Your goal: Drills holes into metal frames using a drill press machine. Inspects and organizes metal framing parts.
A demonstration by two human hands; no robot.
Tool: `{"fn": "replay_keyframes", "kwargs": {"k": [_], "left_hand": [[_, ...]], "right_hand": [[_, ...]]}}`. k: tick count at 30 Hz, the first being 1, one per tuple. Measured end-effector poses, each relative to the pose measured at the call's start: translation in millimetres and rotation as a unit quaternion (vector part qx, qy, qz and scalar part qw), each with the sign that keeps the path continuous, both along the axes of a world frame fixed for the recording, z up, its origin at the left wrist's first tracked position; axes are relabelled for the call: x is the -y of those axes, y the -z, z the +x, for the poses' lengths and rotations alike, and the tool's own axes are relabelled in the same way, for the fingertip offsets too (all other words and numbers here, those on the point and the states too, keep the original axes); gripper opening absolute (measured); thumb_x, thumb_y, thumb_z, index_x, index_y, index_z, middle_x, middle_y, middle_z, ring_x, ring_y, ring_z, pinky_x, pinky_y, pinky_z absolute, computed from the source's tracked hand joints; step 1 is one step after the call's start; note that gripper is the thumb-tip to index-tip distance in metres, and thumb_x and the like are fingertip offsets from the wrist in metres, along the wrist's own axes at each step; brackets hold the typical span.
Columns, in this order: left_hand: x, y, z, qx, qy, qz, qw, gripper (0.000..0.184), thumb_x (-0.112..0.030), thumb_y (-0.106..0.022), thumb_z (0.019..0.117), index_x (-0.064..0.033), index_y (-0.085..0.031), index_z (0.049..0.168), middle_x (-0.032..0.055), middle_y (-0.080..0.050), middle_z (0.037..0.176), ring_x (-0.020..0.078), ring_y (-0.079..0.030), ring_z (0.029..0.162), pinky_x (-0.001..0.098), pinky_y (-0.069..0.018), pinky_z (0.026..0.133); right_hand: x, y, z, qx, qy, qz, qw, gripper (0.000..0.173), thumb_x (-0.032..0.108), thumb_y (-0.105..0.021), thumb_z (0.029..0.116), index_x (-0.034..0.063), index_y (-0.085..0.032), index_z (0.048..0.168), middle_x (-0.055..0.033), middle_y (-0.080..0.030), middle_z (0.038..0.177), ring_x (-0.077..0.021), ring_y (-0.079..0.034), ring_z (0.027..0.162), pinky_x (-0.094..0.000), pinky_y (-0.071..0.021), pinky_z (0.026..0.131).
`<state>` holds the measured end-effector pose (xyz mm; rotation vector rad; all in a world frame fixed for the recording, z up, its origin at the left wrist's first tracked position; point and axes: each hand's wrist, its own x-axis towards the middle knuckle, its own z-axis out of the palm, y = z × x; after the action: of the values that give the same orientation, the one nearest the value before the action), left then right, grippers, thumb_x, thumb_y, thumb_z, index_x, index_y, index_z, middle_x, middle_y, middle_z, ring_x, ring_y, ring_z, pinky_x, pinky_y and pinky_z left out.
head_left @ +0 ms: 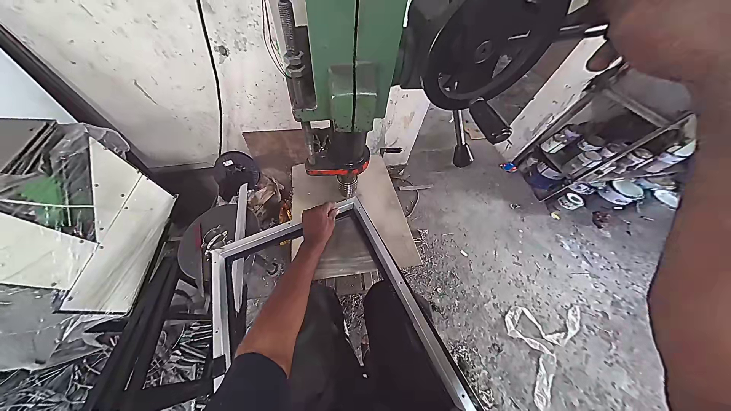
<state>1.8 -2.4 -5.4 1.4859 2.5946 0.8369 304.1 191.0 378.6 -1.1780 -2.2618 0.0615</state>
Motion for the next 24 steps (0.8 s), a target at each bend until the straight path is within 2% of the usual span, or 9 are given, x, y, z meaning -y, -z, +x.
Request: {"fn": "replay_keyframes", "kwargs": {"k": [2,4,6,9,13,16,20,24], "left_hand": [[0.4,1.5,0.2,-0.001,-0.001,0.003,1.000,0.030,-0.034,-0.060,0.1034,-0.0166,-0.075,0.123,0.0064,-0.078,0.109,0.0258,-0.074,0.106,0.0504,-0.0530,0.100],[-0.1,5.0,0.1,-0.008,-0.002,0.013,1.000,0.029,-0.033,-0.060,0.1032,-0.0161,-0.076,0.121,0.0067,-0.078,0.108,0.0259,-0.074,0.104,0.0511,-0.0533,0.099],[-0.8,5.9,1.0,-0.016,-0.002,0.018,1.000,0.028,-0.033,-0.061,0.1027,-0.0154,-0.076,0.119,0.0071,-0.078,0.106,0.0263,-0.074,0.103,0.0516,-0.0541,0.097],[-0.7,3.5,1.4,-0.018,-0.003,0.008,1.000,0.029,-0.033,-0.061,0.1029,-0.0159,-0.076,0.120,0.0067,-0.079,0.107,0.0259,-0.074,0.103,0.0510,-0.0543,0.097],[-1.1,4.1,1.5,-0.015,-0.007,0.015,1.000,0.029,-0.034,-0.062,0.1019,-0.0153,-0.077,0.119,0.0066,-0.079,0.106,0.0259,-0.074,0.103,0.0507,-0.0543,0.097],[-0.6,4.3,2.2,-0.017,-0.010,0.015,1.000,0.028,-0.034,-0.063,0.1016,-0.0157,-0.077,0.118,0.0061,-0.079,0.105,0.0256,-0.074,0.102,0.0511,-0.0544,0.097],[0.8,1.3,3.3,-0.006,-0.011,-0.001,1.000,0.030,-0.035,-0.061,0.1026,-0.0164,-0.075,0.122,0.0060,-0.078,0.107,0.0257,-0.074,0.105,0.0519,-0.0529,0.100],[0.2,-2.2,5.1,-0.001,-0.016,-0.017,1.000,0.031,-0.036,-0.062,0.1023,-0.0172,-0.075,0.122,0.0072,-0.078,0.107,0.0276,-0.074,0.103,0.0529,-0.0538,0.097]], "right_hand": [[17.7,7.6,1.7,0.006,0.016,0.009,1.000,0.047,0.044,-0.037,0.1041,0.0121,-0.065,0.123,-0.0225,-0.067,0.107,-0.0363,-0.065,0.081,-0.0653,-0.0483,0.073],[28.7,14.8,2.8,0.004,-0.003,0.034,0.999,0.045,0.041,-0.037,0.1054,0.0135,-0.066,0.127,-0.0246,-0.067,0.106,-0.0398,-0.066,0.081,-0.0675,-0.0483,0.072],[33.9,21.1,3.3,-0.004,-0.018,0.052,0.998,0.042,0.037,-0.039,0.1049,0.0133,-0.067,0.125,-0.0236,-0.067,0.102,-0.0389,-0.065,0.078,-0.0663,-0.0481,0.070],[45.0,25.0,2.2,-0.002,-0.007,0.050,0.999,0.041,0.034,-0.040,0.1047,0.0114,-0.067,0.124,-0.0259,-0.067,0.100,-0.0430,-0.064,0.082,-0.0690,-0.0455,0.071],[57.2,31.0,0.6,0.011,0.020,0.041,0.999,0.039,0.033,-0.040,0.1064,0.0165,-0.067,0.130,-0.0260,-0.068,0.109,-0.0463,-0.066,0.091,-0.0710,-0.0463,0.077],[63.3,42.7,1.1,0.020,0.027,0.051,0.998,0.038,0.031,-0.040,0.1065,0.0153,-0.067,0.127,-0.0294,-0.068,0.112,-0.0521,-0.065,0.098,-0.0754,-0.0436,0.079],[71.7,52.9,-0.4,0.015,0.032,0.037,0.999,0.039,0.031,-0.038,0.1078,0.0177,-0.067,0.131,-0.0273,-0.069,0.112,-0.0495,-0.067,0.096,-0.0730,-0.0455,0.078],[69.9,55.2,1.0,0.014,0.027,0.042,0.999,0.039,0.031,-0.038,0.1077,0.0146,-0.067,0.127,-0.0273,-0.069,0.110,-0.0494,-0.067,0.096,-0.0726,-0.0455,0.077]]}}
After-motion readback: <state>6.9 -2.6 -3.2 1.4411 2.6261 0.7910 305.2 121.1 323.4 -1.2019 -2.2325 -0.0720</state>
